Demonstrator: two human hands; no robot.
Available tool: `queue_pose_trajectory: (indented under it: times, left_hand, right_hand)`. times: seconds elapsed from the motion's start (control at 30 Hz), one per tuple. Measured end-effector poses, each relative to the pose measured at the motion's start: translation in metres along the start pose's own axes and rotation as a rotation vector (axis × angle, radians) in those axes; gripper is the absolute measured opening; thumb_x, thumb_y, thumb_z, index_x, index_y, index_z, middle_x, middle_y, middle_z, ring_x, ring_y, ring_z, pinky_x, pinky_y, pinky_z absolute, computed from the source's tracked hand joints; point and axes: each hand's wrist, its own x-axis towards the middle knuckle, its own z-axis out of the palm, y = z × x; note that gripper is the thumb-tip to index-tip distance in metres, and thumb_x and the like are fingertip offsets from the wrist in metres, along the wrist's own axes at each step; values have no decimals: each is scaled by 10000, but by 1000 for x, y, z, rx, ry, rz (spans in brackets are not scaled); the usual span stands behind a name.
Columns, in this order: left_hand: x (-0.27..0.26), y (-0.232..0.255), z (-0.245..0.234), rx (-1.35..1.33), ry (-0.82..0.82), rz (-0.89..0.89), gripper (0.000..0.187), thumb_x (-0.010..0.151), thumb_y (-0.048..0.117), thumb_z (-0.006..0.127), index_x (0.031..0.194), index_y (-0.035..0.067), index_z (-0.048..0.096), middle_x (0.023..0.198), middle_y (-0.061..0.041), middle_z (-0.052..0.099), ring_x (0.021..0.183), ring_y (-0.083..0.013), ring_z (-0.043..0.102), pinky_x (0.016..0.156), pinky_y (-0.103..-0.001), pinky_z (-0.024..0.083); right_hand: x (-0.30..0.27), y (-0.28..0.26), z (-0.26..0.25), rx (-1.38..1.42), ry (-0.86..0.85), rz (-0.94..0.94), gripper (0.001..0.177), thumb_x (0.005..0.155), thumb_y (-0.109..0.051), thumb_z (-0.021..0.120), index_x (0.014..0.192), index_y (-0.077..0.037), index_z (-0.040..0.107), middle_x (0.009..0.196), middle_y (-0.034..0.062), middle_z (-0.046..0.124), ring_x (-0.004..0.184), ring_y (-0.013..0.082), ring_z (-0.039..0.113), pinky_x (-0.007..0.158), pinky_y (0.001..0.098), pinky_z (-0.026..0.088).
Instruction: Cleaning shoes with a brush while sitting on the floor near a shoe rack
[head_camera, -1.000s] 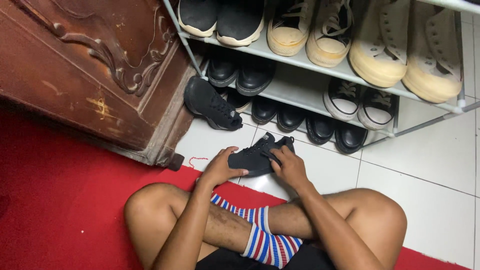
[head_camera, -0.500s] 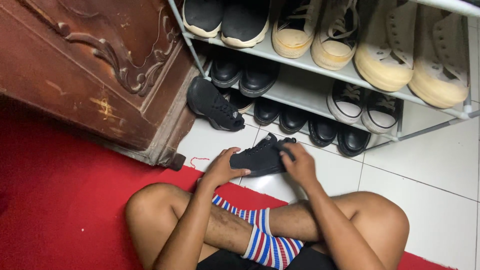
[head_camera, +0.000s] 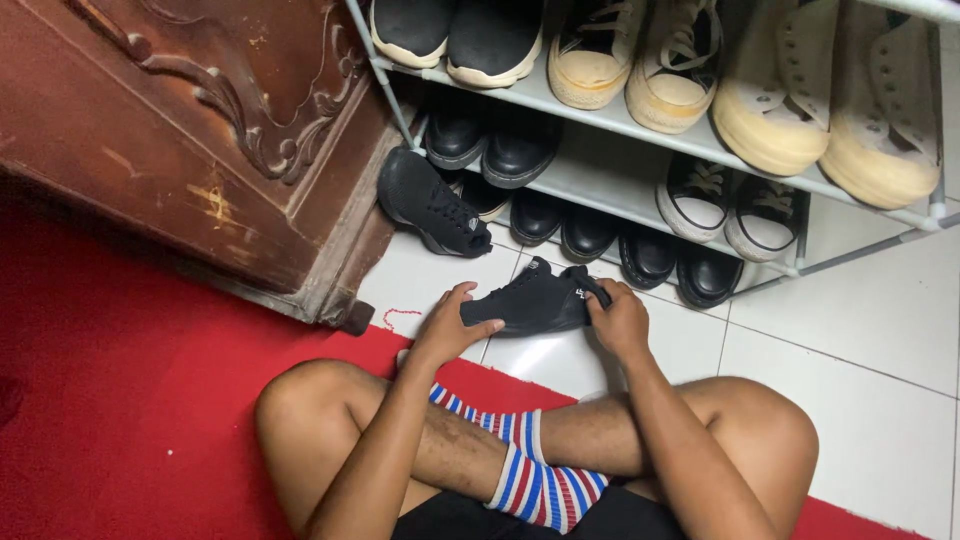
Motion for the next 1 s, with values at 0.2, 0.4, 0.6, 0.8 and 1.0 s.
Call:
queue_pose_trajectory:
  times: [0.2, 0.4, 0.6, 0.8, 1.0]
  left_hand:
    - [-5, 4, 6, 56, 68, 144, 852, 726, 397, 888, 1435, 144, 489, 1318, -206, 589, 1286, -411, 565, 1064, -502, 468]
    - [-3, -1, 11, 106, 105, 200, 865, 676, 396, 901, 1419, 180, 514, 1311, -154, 596, 1242, -407, 590, 1052, -518, 477]
    - [4, -4, 14, 61, 162, 243, 789, 717, 402, 885, 1386, 155, 547, 1270, -152, 613, 1209, -410, 608, 1022, -512, 493]
    - [0, -3, 9, 48, 86, 260, 820, 730, 397, 856, 1437, 166, 509, 1311, -173, 571, 1246, -441, 569, 1056, -524, 453]
    - [2, -3, 9, 66, 80, 324, 856, 695, 392, 882, 1435, 161, 519, 1307, -173, 574, 1233, -442, 577, 1065, -524, 438]
  right_hand:
    - [-37, -47, 8, 25, 80, -404, 240, 844, -270, 760, 1084, -260, 752, 929, 27, 717, 931, 271, 723, 787, 392, 578]
    - [-48, -59, 5, -25, -11, -422, 292, 842, -297, 726, 1134, -283, 710, 934, 15, 660, 910, 283, 711, 760, 434, 585]
    - [-18, -43, -9, 37, 51, -105, 237, 881, -286, 729, 1114, -242, 726, 950, 99, 685, 929, 371, 699, 810, 492, 564]
    - [-20, -44, -13, 68, 34, -82, 239, 883, -280, 726, 1120, -250, 733, 954, 68, 692, 902, 363, 705, 807, 478, 565]
    - [-44, -63, 7, 65, 30, -290, 266, 834, -268, 774, 1096, -278, 728, 932, 37, 702, 903, 323, 722, 791, 449, 584]
